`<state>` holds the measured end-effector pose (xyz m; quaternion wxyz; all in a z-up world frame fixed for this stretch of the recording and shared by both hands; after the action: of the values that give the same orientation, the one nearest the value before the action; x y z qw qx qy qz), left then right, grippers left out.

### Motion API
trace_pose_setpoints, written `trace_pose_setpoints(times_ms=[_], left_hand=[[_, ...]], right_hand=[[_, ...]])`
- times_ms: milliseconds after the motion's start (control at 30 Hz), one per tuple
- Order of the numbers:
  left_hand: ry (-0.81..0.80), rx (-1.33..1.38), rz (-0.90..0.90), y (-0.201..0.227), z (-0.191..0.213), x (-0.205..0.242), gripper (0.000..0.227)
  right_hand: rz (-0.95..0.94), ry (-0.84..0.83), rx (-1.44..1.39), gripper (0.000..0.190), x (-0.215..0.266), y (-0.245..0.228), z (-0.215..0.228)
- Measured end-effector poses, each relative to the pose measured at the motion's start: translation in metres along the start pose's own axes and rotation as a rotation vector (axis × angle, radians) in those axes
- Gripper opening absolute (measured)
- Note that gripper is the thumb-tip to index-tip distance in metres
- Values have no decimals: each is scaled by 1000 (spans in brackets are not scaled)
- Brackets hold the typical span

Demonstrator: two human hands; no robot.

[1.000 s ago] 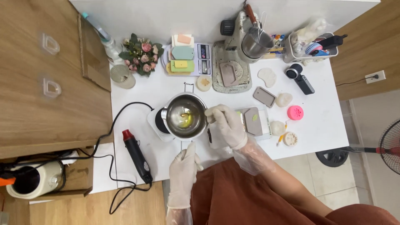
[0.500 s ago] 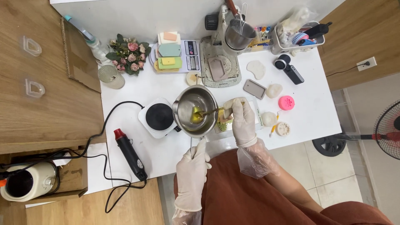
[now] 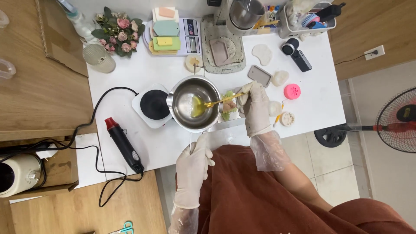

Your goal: The person is preparing and decorating wax or soap elements, applying liquid material with a spoon to a floral-shaped mold.

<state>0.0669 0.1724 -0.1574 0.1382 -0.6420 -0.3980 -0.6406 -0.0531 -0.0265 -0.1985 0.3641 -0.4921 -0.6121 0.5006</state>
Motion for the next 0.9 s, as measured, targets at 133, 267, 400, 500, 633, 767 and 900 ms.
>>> trace_pose_setpoints(times_ms=[133,267,400,500,633,767,900], left_hand=[[46,36,74,0,-2,0,48],[30,-5,52,-4,-11,-1,50],[-18,80,-3,-19,-28,-12,47],[25,55,42,-18,-48,-3,47],[14,107,-23,-30,-66,-4,49],[21,138,-18,-31,-78,0,46],[-3,182,-31,-40,-87,-1,45]], right_hand=[[35,0,-53,32,-4,1,4],[39,32,-24,29,-1,0,10],[104,-19,-75,29,-5,-11,18],[165,-51,-84,29,-8,-18,26],[228,-66,-75,32,-18,-21,37],[195,-51,-82,35,-28,-19,45],[143,-83,-95,34,-30,-23,53]])
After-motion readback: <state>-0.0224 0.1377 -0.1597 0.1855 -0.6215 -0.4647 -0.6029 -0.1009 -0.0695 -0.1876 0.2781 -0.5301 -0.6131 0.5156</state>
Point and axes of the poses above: each hand's wrist, its own x-axis away from the middle knuckle, its own z-axis out of the back of the hand, y = z × x, the point moved 3 cm from there along -x, towards the middle knuckle, and after that the axes turned 13 degrees about z, right-handed, at the moved point
